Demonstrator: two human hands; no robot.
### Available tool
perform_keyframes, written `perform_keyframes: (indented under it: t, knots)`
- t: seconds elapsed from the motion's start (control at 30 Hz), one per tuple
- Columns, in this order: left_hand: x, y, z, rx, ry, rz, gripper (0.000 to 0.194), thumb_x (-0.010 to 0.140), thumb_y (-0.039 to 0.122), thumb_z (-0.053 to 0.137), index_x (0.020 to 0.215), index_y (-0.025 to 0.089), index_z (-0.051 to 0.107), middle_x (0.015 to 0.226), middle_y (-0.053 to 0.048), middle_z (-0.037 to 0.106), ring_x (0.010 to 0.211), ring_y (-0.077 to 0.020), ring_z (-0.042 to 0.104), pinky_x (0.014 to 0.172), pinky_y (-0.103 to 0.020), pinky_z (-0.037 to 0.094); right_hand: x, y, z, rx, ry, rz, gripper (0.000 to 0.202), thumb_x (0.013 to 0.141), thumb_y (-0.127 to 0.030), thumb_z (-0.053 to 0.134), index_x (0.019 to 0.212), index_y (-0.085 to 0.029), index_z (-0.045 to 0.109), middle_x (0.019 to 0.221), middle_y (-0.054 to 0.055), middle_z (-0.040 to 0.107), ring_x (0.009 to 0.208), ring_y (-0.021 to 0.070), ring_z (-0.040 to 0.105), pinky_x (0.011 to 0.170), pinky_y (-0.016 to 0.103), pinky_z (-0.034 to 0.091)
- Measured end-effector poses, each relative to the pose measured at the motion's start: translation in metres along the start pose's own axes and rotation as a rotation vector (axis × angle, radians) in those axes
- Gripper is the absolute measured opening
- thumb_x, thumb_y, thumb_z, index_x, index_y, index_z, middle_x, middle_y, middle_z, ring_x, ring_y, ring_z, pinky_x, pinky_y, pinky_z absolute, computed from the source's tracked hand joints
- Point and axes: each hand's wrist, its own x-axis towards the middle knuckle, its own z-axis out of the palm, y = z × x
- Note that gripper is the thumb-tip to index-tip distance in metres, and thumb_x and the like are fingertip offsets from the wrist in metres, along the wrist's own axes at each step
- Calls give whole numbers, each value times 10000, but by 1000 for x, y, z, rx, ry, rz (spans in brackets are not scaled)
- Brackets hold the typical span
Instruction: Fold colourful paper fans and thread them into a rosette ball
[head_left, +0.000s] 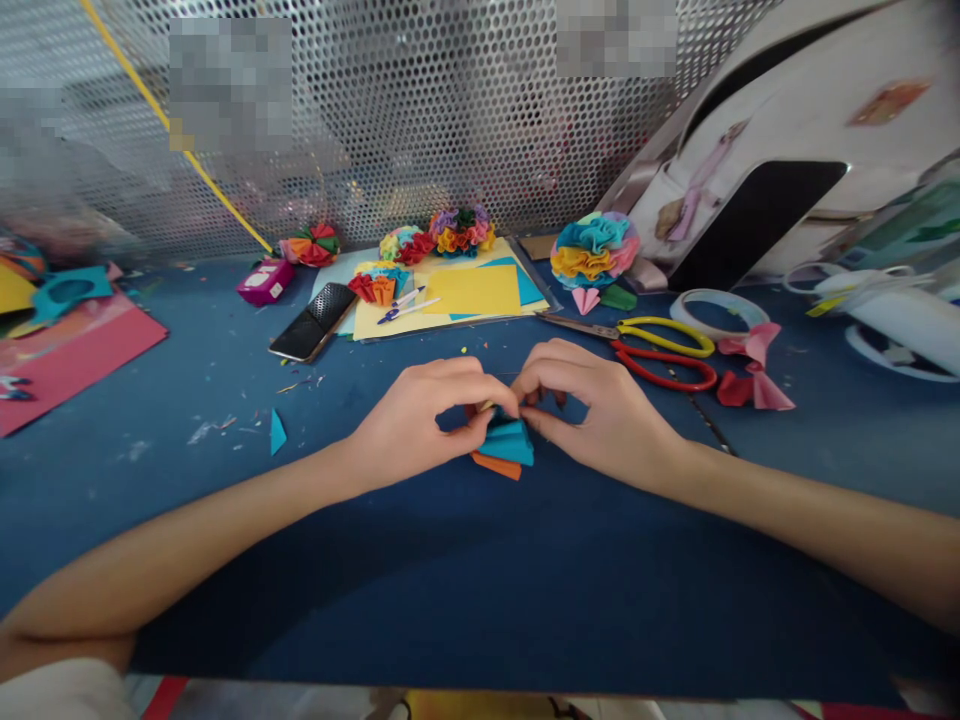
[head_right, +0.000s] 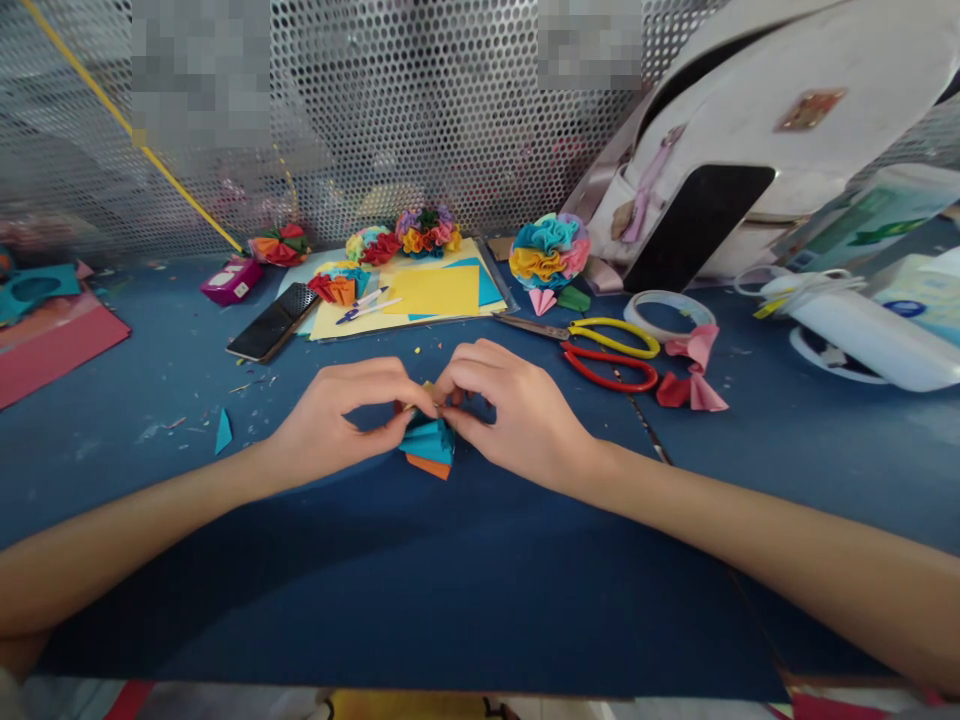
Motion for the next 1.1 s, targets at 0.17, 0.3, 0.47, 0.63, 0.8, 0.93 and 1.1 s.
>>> perform_keyframes:
  t: [0.17, 0.3, 0.47, 0.63, 0.8, 0.93, 1.1]
  knots:
    - [0, -1, 0, -5, 12, -22, 216, 870, 19, 570, 930, 176, 706, 802, 8, 666, 741, -107, 627, 738, -224, 487, 0, 0, 0, 29, -8, 23, 157, 873, -70, 654, 849, -223, 624, 798, 10, 618, 781, 182, 604, 667, 293, 473]
    - [0, 1, -3, 22, -34, -53, 119, 878, 83, 667, 939, 181, 697, 833, 13, 690, 752, -108, 643, 753, -233, 481, 0, -1, 1, 25, -4, 0, 138, 904, -101, 663, 850, -219, 619, 790, 9, 610, 765, 173, 581, 662, 290, 468]
    - [1, 2, -3, -74, -27, -125, 95, 882, 118, 732, 850, 178, 666, 803, 24, 684, 722, -101, 618, 697, -218, 462, 0, -4, 1, -9, -19, -45, 145, 923, -98, 652, 858, -224, 618, 791, 16, 622, 768, 178, 566, 669, 297, 472]
    - [2, 3, 0, -198, 6, -216, 123, 870, 88, 702, 845, 180, 625, 752, 37, 612, 691, -99, 569, 647, -208, 443, -1, -5, 0, -49, -9, -77, 143, 932, -97, 644, 872, -224, 612, 804, 20, 622, 774, 182, 564, 665, 304, 471]
    - [1, 3, 1, -200, 22, -194, 111, 901, 78, 611, 906, 182, 649, 797, 10, 643, 726, -117, 577, 654, -229, 448, -1, -6, -1, -51, -3, -74, 149, 933, -108, 650, 859, -228, 601, 796, 17, 621, 769, 181, 571, 658, 303, 469]
    - [0, 3, 2, -198, 34, -143, 167, 900, 39, 572, 934, 181, 653, 795, 10, 650, 717, -110, 584, 655, -223, 461, -1, -7, 0, -23, -9, -32, 148, 933, -120, 651, 849, -227, 593, 795, 13, 610, 761, 173, 576, 660, 292, 471]
    - [0, 1, 4, -270, 66, -180, 147, 900, 83, 619, 1018, 171, 629, 846, -9, 665, 743, -116, 612, 666, -226, 490, -1, -4, 0, 2, -6, 3, 150, 917, -93, 648, 848, -219, 605, 798, 10, 612, 764, 167, 579, 664, 286, 469]
